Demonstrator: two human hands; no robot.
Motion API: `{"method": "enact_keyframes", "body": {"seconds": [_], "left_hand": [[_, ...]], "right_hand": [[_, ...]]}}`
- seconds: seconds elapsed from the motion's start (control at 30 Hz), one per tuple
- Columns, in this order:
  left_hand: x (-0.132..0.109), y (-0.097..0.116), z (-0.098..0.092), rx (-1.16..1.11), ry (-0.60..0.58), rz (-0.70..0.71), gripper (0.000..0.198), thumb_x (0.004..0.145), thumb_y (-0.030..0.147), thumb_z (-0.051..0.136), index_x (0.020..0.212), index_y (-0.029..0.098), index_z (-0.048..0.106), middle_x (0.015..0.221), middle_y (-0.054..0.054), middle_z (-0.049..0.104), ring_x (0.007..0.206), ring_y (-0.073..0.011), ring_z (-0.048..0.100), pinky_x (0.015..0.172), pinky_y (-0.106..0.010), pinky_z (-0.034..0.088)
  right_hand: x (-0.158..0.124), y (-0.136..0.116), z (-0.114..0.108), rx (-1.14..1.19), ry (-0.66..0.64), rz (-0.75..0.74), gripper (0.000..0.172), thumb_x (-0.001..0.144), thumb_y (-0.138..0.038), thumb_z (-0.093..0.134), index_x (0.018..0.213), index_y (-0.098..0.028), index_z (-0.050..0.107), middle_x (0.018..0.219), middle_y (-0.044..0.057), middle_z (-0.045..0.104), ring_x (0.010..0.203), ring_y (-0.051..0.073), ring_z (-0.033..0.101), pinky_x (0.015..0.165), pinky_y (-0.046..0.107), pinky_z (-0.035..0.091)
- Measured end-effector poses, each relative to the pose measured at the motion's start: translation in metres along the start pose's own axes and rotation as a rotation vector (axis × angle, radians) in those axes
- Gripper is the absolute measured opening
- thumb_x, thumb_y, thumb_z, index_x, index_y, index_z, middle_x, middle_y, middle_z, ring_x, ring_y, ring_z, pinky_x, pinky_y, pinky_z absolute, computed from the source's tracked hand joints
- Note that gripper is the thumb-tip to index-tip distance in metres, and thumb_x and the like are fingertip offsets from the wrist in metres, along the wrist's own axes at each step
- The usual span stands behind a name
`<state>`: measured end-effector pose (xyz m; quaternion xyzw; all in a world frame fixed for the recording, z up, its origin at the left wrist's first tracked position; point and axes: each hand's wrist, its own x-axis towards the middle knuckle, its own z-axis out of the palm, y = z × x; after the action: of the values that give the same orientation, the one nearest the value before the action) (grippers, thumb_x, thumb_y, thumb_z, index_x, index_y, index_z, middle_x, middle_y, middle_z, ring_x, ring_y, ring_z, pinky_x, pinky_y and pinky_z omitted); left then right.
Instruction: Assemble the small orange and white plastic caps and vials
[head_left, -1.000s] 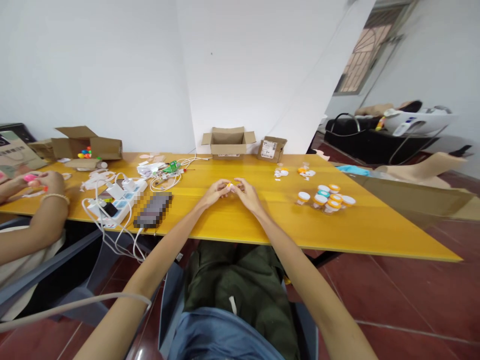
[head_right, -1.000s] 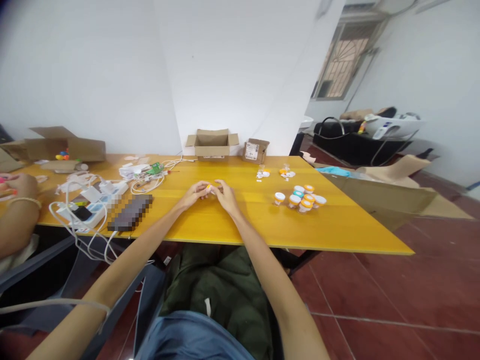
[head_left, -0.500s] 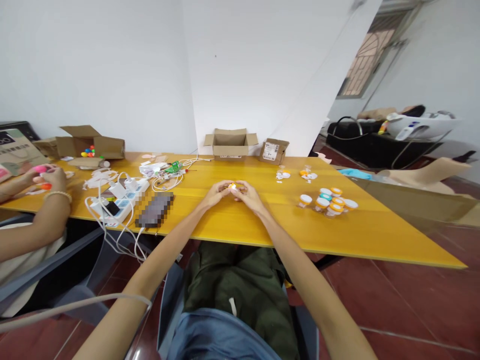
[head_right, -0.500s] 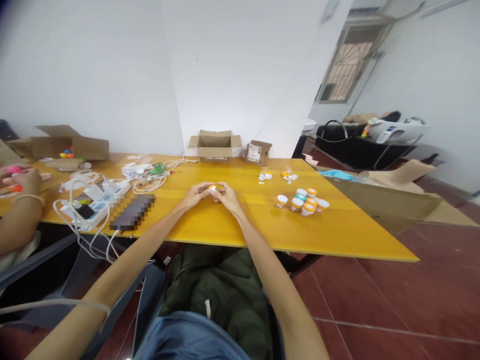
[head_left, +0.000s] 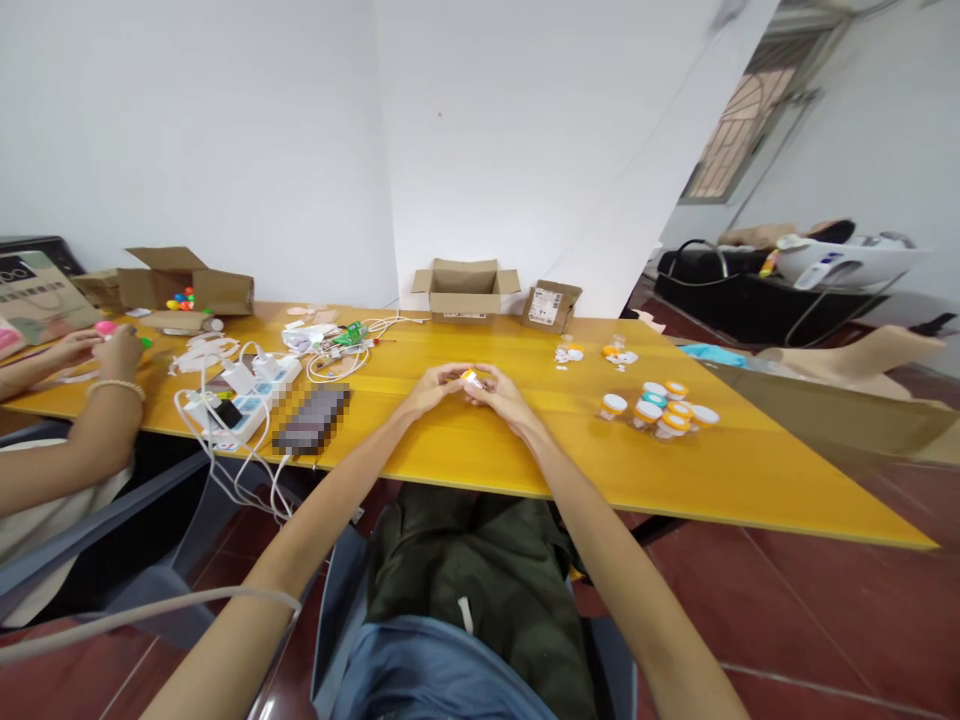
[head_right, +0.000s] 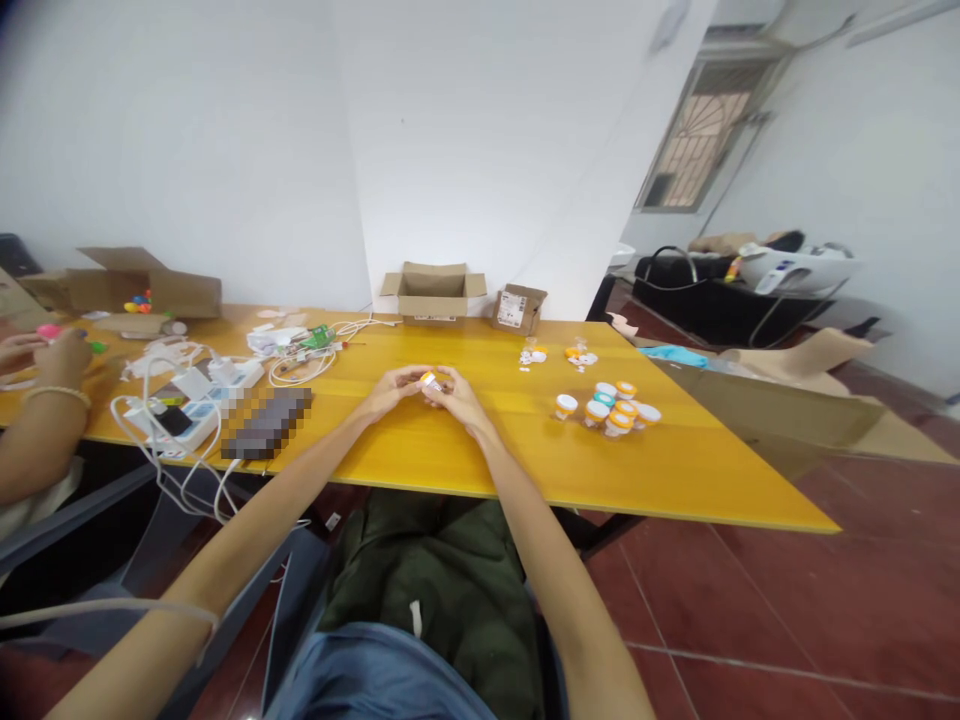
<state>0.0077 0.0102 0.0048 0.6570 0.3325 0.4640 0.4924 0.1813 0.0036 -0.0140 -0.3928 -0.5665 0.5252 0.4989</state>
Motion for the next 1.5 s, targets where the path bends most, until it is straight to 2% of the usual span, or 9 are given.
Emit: {"method": "enact_keyframes", "body": {"seconds": [0.27, 0.4, 0.5, 0.6, 0.7, 0.9, 1.1, 1.3, 1.5], "left_hand": [[-0.003, 0.008, 0.002, -0.028, 0.019, -0.013, 0.047, 0.068, 0.045, 0.087, 0.106, 0.019, 0.077, 0.115, -0.01, 0.076, 0.115, -0.0269, 0.066, 0.104, -0.04, 0.046], [-0.003, 0.009, 0.003, -0.04, 0.019, -0.004, 0.049, 0.066, 0.045, 0.088, 0.106, 0.019, 0.077, 0.117, -0.01, 0.076, 0.116, -0.0271, 0.065, 0.104, -0.04, 0.045], [-0.003, 0.009, 0.003, -0.022, 0.023, -0.004, 0.05, 0.066, 0.046, 0.088, 0.106, 0.018, 0.077, 0.117, -0.01, 0.076, 0.115, -0.0267, 0.066, 0.105, -0.04, 0.045], [-0.004, 0.01, 0.002, -0.016, 0.018, -0.005, 0.05, 0.067, 0.047, 0.087, 0.107, 0.018, 0.077, 0.116, -0.011, 0.076, 0.115, -0.0269, 0.066, 0.106, -0.041, 0.044], [-0.005, 0.012, 0.002, -0.027, 0.001, 0.003, 0.053, 0.067, 0.049, 0.086, 0.11, 0.018, 0.077, 0.119, -0.011, 0.075, 0.118, -0.0283, 0.065, 0.108, -0.041, 0.043], [-0.004, 0.011, 0.002, -0.008, 0.007, 0.0, 0.056, 0.066, 0.051, 0.086, 0.111, 0.019, 0.077, 0.123, -0.01, 0.074, 0.121, -0.0295, 0.063, 0.111, -0.043, 0.041], [-0.003, 0.011, 0.001, -0.006, 0.002, -0.001, 0.058, 0.066, 0.054, 0.085, 0.111, 0.019, 0.077, 0.123, -0.011, 0.074, 0.122, -0.0299, 0.063, 0.111, -0.042, 0.041], [-0.004, 0.013, 0.002, 0.006, 0.007, 0.005, 0.059, 0.064, 0.056, 0.085, 0.11, 0.02, 0.077, 0.124, -0.011, 0.073, 0.123, -0.0305, 0.062, 0.111, -0.043, 0.041], [-0.004, 0.011, 0.0, -0.004, -0.006, 0.006, 0.057, 0.068, 0.055, 0.084, 0.112, 0.019, 0.077, 0.125, -0.011, 0.073, 0.123, -0.0298, 0.063, 0.111, -0.043, 0.041]], "right_hand": [[-0.001, -0.004, 0.003, 0.029, 0.003, 0.075, 0.034, 0.088, -0.049, 0.066, 0.111, -0.024, 0.064, 0.071, 0.003, 0.073, 0.064, 0.018, 0.073, 0.059, 0.028, 0.06], [-0.003, -0.009, 0.002, 0.023, 0.003, 0.003, 0.039, 0.078, -0.043, 0.077, 0.111, -0.025, 0.065, 0.088, 0.003, 0.076, 0.08, 0.018, 0.073, 0.066, 0.027, 0.059], [0.0, -0.005, 0.001, 0.033, 0.044, -0.015, 0.05, 0.072, -0.038, 0.082, 0.116, -0.024, 0.063, 0.079, 0.0, 0.074, 0.074, 0.016, 0.07, 0.064, 0.025, 0.056], [0.004, 0.0, 0.002, 0.07, 0.062, 0.014, 0.048, 0.077, -0.044, 0.077, 0.117, -0.022, 0.063, 0.071, 0.0, 0.071, 0.066, 0.017, 0.067, 0.059, 0.026, 0.053], [0.005, 0.0, 0.001, 0.107, 0.008, 0.015, 0.043, 0.08, -0.049, 0.075, 0.113, -0.022, 0.064, 0.075, 0.003, 0.072, 0.07, 0.018, 0.068, 0.062, 0.028, 0.053], [0.002, -0.004, -0.004, 0.085, -0.031, -0.051, 0.054, 0.066, -0.042, 0.087, 0.112, -0.024, 0.065, 0.08, -0.002, 0.072, 0.079, 0.016, 0.065, 0.073, 0.028, 0.052], [0.003, -0.005, -0.004, 0.105, -0.053, -0.008, 0.045, 0.075, -0.052, 0.078, 0.108, -0.023, 0.067, 0.083, 0.002, 0.072, 0.078, 0.018, 0.066, 0.07, 0.03, 0.052], [0.002, -0.004, -0.003, 0.056, -0.03, -0.042, 0.054, 0.067, -0.045, 0.085, 0.111, -0.023, 0.065, 0.082, 0.0, 0.071, 0.083, 0.018, 0.064, 0.08, 0.032, 0.051], [0.005, 0.0, -0.004, 0.061, -0.087, -0.036, 0.045, 0.077, -0.056, 0.074, 0.109, -0.024, 0.067, 0.089, 0.003, 0.072, 0.085, 0.02, 0.066, 0.079, 0.034, 0.053]]}}
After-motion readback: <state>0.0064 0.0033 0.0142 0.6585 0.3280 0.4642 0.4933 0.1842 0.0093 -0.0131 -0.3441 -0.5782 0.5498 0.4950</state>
